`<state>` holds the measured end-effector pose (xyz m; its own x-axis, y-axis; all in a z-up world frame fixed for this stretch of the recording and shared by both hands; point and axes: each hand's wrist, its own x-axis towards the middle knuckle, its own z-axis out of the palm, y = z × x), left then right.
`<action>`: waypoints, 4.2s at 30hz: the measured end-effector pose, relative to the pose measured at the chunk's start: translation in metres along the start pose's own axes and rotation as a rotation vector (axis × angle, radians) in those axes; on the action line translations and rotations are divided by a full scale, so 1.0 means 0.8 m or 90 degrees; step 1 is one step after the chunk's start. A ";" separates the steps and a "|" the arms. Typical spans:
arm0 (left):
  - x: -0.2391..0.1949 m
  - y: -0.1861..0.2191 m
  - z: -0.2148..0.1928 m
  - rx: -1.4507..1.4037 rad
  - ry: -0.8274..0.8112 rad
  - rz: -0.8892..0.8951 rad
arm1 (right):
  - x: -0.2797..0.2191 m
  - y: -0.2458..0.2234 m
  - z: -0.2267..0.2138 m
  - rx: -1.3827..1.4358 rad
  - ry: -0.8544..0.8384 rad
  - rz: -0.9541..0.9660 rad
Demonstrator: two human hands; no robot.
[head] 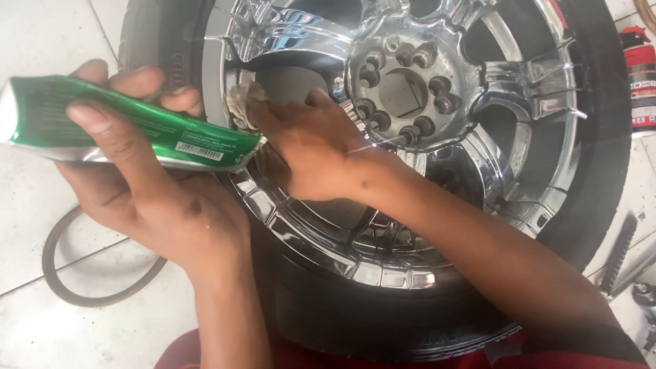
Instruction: The person applies a cleaning paste from a green tube onto a chrome car wheel and wipes it with a cloth. The person works on the wheel while sitting on the floor, repeatedly applying paste and wiping different sections of the rim.
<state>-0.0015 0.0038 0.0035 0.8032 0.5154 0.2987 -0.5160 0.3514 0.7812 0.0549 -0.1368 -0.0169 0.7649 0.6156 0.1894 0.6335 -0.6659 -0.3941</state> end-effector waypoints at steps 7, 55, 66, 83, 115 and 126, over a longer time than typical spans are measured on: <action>-0.003 -0.001 0.002 -0.004 -0.013 -0.005 | 0.028 -0.025 -0.017 -0.036 -0.222 0.219; -0.007 0.017 0.028 0.174 -0.230 -0.090 | -0.061 -0.020 -0.130 0.415 0.338 -0.178; -0.004 0.024 0.033 0.295 -0.332 -0.083 | -0.063 -0.043 -0.143 0.187 0.256 -0.190; -0.005 0.015 0.030 0.341 -0.342 -0.105 | -0.067 -0.037 -0.130 0.308 0.199 -0.155; 0.001 0.023 0.026 0.123 -0.029 -0.046 | -0.044 -0.036 -0.036 -0.069 -0.088 -0.113; -0.005 0.018 0.027 0.143 -0.033 -0.043 | -0.043 -0.001 -0.045 -0.020 -0.088 -0.144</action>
<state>-0.0057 -0.0101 0.0258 0.8512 0.4532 0.2648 -0.3858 0.1981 0.9011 0.0323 -0.1732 0.0094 0.5813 0.8009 0.1439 0.7919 -0.5161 -0.3265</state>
